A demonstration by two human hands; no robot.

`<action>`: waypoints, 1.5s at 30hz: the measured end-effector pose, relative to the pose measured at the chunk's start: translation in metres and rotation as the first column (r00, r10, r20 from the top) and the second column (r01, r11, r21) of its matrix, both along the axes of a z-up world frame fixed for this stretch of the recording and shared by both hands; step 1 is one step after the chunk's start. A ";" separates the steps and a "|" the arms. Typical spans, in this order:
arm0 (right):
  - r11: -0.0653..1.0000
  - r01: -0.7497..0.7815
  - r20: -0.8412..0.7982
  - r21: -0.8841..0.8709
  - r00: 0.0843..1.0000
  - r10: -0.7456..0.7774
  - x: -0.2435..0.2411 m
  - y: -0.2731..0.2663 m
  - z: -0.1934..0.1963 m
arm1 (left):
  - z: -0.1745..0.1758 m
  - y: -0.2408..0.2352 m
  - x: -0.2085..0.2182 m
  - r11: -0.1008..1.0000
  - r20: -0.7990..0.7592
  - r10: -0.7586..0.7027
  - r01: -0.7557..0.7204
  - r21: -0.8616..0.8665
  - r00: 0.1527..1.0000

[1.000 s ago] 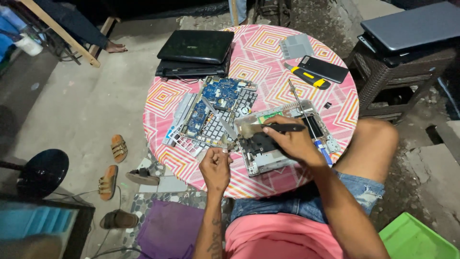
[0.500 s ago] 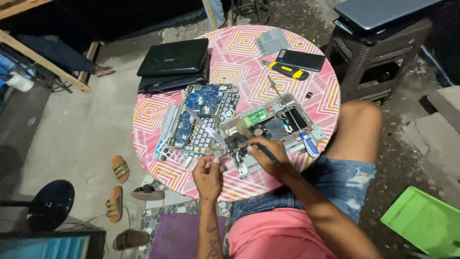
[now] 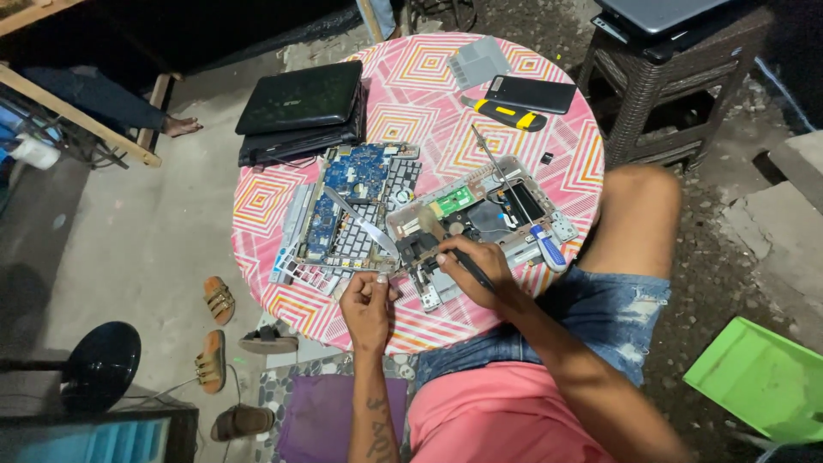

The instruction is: The person uses pliers to adjust a small metal component on a disassembled laptop motherboard. They then use a brush to clean the laptop chassis and continue working on the internal components with pliers.

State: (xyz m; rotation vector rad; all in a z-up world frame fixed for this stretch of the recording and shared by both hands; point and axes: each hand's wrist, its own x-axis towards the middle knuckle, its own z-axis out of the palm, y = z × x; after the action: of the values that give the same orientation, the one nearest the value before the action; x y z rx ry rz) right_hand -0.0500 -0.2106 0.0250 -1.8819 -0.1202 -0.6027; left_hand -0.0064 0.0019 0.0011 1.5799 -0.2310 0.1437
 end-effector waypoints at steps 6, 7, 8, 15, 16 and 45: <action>1.000 0.009 -0.010 -0.020 1.000 -0.009 0.001 -0.001 -0.002 | 0.005 -0.001 -0.002 1.000 -0.008 0.014 -0.014 -0.013 1.000; 1.000 0.008 -0.009 -0.020 1.000 -0.008 0.000 -0.002 -0.002 | 0.004 0.000 -0.002 1.000 -0.007 0.015 -0.015 -0.013 1.000; 1.000 0.002 0.018 -0.020 1.000 -0.002 0.000 -0.002 -0.001 | 0.003 0.001 -0.001 1.000 -0.011 0.009 -0.009 0.000 1.000; 0.999 -0.032 0.102 -0.027 0.994 0.034 0.000 -0.002 -0.001 | -0.004 0.003 0.002 1.000 -0.024 -0.004 0.004 0.000 1.000; 0.999 -0.031 0.102 -0.027 0.994 0.034 0.000 -0.002 -0.002 | -0.006 0.003 0.003 1.000 -0.024 -0.004 0.004 -0.001 1.000; 0.992 -0.071 0.202 0.106 0.978 0.049 -0.002 -0.008 -0.007 | 0.012 -0.006 -0.008 0.988 0.097 0.154 -0.155 0.000 0.983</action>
State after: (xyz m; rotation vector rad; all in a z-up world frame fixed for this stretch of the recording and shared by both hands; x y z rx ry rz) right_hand -0.0519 -0.2186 0.0183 -1.7002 -0.2670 -0.7400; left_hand -0.0145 -0.0038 0.0130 1.5994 -0.1842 0.3417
